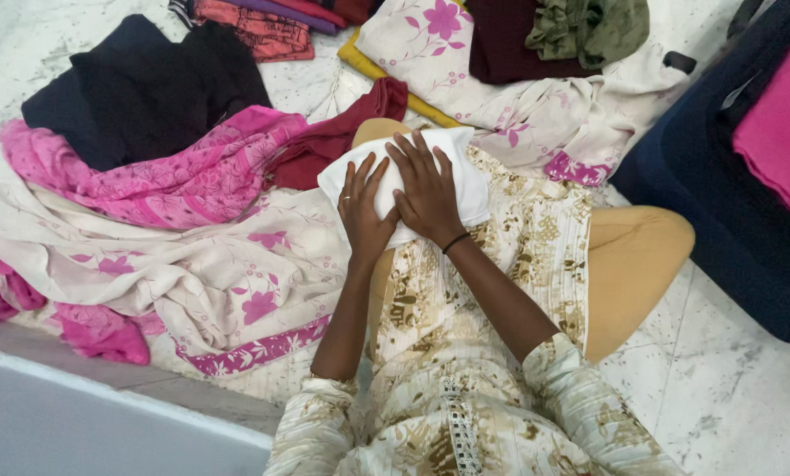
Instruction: The person sits on the floor and folds several items of clothing by hand, including a white shirt and a dark red top, then places a folded white item into a suitcase.
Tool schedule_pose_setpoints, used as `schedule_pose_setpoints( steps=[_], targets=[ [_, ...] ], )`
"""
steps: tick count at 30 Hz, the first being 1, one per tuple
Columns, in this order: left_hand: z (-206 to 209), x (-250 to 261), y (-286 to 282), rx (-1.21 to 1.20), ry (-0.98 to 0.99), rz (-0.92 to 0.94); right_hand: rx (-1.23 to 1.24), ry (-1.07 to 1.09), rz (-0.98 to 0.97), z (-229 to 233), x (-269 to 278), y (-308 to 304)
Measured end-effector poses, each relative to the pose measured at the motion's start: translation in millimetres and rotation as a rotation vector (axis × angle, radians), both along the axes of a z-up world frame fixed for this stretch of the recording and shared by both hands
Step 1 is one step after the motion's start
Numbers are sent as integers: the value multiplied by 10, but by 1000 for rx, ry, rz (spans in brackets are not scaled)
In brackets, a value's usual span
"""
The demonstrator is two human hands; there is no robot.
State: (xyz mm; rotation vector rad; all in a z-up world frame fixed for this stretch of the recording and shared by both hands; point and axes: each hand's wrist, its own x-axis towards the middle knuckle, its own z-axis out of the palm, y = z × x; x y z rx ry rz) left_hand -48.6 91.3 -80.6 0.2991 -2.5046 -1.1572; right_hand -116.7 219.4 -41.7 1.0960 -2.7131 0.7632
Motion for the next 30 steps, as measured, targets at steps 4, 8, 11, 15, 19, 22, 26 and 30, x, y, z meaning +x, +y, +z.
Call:
schedule_pose_setpoints(
  steps=[4, 8, 11, 15, 19, 22, 26, 30],
  targets=[
    [-17, 6, -13, -3, 34, -12, -7, -9, 0, 2, 7, 3],
    [-31, -6, -26, -10, -12, -10, -36, 5, 9, -5, 12, 24],
    [-36, -2, -26, -22, 8, -13, -56, 6, 10, -6, 17, 35],
    [-26, 13, -16, -17, 19, -1, -56, -2, -5, 9, 41, 28],
    [-36, 21, -22, 3, 28, 24, -54, 11, -14, 53, 59, 71],
    [-78, 47, -58, 93, -19, 17, -55, 65, -38, 66, 77, 159],
    [-269, 113, -142, 228, 27, 29, -25, 53, -126, -199, 19, 417],
    [-676, 250, -352, 542, 179, -43, -362, -436, -261, -1014, -280, 982]
  ],
)
